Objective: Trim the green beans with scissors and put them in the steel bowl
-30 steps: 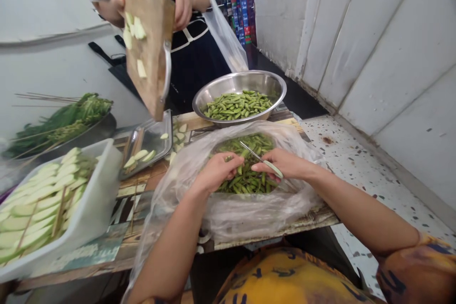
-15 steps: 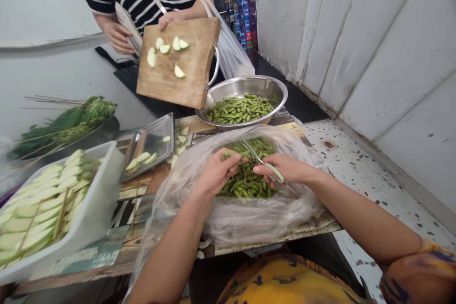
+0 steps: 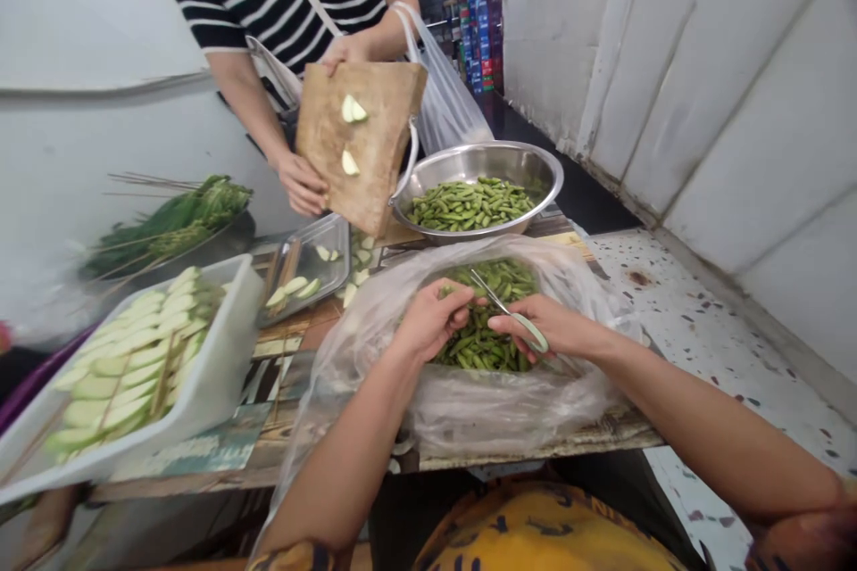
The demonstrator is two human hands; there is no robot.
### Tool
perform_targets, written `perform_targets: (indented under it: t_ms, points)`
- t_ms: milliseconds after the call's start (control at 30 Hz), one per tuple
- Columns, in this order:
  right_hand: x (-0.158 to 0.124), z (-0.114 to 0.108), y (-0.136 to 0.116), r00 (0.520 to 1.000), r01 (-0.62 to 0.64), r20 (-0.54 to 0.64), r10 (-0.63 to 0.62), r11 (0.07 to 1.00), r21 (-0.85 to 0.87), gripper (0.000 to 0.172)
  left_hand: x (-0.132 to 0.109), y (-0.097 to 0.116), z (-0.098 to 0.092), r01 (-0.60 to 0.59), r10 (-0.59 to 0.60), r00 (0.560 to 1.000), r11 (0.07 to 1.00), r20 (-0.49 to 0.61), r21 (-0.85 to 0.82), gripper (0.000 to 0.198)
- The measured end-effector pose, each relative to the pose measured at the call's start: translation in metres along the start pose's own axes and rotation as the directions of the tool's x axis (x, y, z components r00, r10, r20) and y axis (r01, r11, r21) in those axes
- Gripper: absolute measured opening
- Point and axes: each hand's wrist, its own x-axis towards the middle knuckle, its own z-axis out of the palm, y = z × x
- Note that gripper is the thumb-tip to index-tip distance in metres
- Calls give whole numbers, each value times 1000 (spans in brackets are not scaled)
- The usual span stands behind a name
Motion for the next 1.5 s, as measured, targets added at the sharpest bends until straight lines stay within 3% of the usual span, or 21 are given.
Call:
perform_targets:
  t_ms: [400, 733, 900, 1000, 1067, 1100, 1200, 1267, 1333, 1400, 1433, 1467, 1500]
  points:
    - [7, -6, 3, 998, -55, -44, 55, 998, -15, 41, 3, 10, -6, 113, -109, 994, 977, 31, -178, 9]
    - [12, -4, 12, 998, 8, -68, -5, 999, 53, 40, 5, 12, 0, 48, -49, 999, 991, -10, -128, 19]
    - [18, -2, 14, 992, 6, -123, 10, 992, 130, 40, -1, 40, 9, 133, -112, 981, 983, 159, -125, 19]
    - [18, 1, 15, 994, 17, -111, 2, 985, 173, 42, 16, 68, 17, -22, 27, 999, 988, 31, -155, 15]
    - [18, 2, 16, 994, 28, -112, -9, 985, 170, 44, 41, 89, 24, -150, 135, 982, 982, -135, -113, 12]
    - [18, 2, 16, 993, 29, -117, -10, 987, 161, 45, 56, 99, 27, -159, 135, 967, 983, -217, -95, 9]
    - [19, 2, 17, 991, 21, -131, -2, 990, 140, 46, 95, 126, 33, -58, 48, 974, 998, -223, -40, 14]
    - [19, 1, 17, 991, 16, -136, 6, 987, 162, 46, 105, 134, 35, -50, 59, 973, 998, -221, 50, 23]
    - [20, -1, 18, 989, 25, -148, 5, 979, 200, 46, 98, 131, 34, -183, 235, 941, 958, -245, 220, 31]
    - [20, -4, 18, 986, 51, -167, -15, 977, 209, 45, 76, 118, 32, -329, 431, 889, 837, -157, 438, 42]
    - [20, -5, 18, 982, 60, -190, -19, 976, 210, 45, 61, 108, 30, -351, 445, 894, 771, -55, 531, 43]
    - [20, -7, 18, 979, 63, -203, -20, 976, 207, 44, 46, 98, 27, -316, 359, 932, 728, 54, 608, 39]
    - [20, -8, 17, 979, 49, -205, -7, 979, 200, 45, 31, 87, 22, -245, 199, 969, 690, 147, 681, 34]
